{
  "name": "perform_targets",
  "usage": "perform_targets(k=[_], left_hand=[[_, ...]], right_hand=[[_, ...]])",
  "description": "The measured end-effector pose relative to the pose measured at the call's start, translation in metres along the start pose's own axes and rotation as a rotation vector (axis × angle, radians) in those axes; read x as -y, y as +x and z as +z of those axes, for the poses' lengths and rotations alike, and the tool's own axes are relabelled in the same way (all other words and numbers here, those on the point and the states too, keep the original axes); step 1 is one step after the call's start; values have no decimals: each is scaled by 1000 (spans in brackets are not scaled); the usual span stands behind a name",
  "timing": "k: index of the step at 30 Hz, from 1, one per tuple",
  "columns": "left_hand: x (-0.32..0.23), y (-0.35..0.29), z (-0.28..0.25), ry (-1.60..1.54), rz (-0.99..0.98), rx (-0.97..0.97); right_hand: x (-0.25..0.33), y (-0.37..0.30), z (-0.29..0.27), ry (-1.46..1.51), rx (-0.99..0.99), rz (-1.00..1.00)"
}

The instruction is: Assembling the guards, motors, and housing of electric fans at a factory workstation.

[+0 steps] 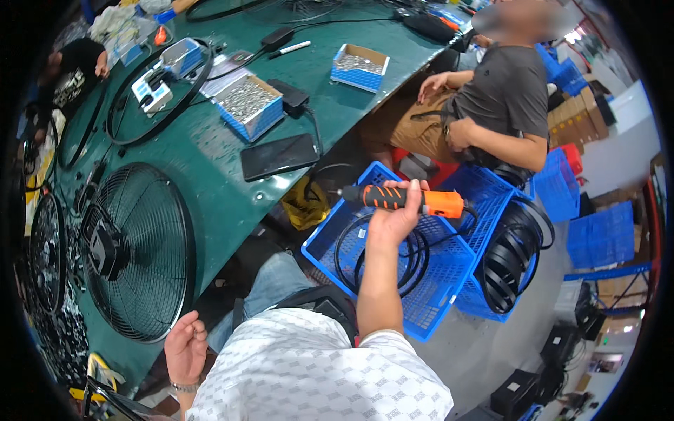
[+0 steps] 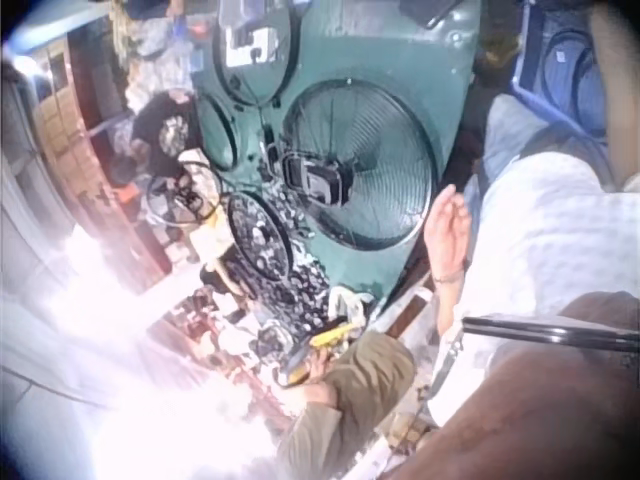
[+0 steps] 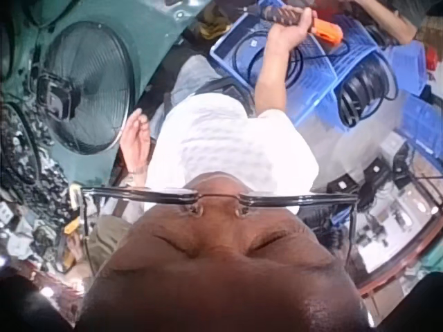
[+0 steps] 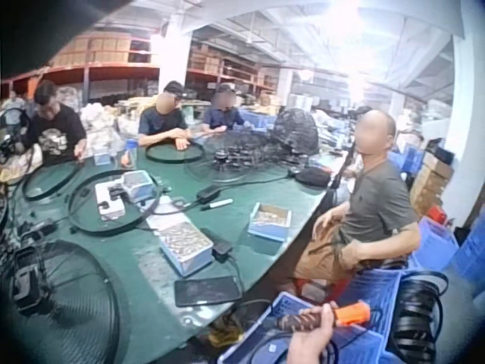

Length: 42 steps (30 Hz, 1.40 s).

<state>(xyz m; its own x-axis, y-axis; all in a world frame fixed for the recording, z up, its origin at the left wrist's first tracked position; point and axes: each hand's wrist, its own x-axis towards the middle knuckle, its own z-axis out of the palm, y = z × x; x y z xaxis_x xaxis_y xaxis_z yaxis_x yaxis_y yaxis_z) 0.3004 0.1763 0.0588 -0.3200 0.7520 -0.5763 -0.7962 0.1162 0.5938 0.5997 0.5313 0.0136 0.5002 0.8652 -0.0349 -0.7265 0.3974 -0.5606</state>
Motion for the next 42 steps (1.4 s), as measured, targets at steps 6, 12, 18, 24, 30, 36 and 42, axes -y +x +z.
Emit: perform_targets(k=[6, 12, 18, 24, 30, 36, 42], left_hand=[[17, 34, 36, 173, 11, 63], [39, 49, 33, 144, -137, 111], [41, 54, 34, 142, -97, 17], [43, 58, 51, 185, -143, -13], [43, 59, 51, 193, -176, -24], [45, 62, 47, 137, -178, 0], [37, 74, 57, 184, -151, -2]], right_hand=[[-15, 31, -1, 175, -29, -75], [-30, 39, 3, 163, -125, -17], [-37, 38, 7, 130, -123, -137], [-59, 40, 7, 161, -162, -135], [-70, 42, -7, 238, -153, -93], [-30, 40, -28, 210, -226, -13], [10, -7, -2, 289, 44, 218]])
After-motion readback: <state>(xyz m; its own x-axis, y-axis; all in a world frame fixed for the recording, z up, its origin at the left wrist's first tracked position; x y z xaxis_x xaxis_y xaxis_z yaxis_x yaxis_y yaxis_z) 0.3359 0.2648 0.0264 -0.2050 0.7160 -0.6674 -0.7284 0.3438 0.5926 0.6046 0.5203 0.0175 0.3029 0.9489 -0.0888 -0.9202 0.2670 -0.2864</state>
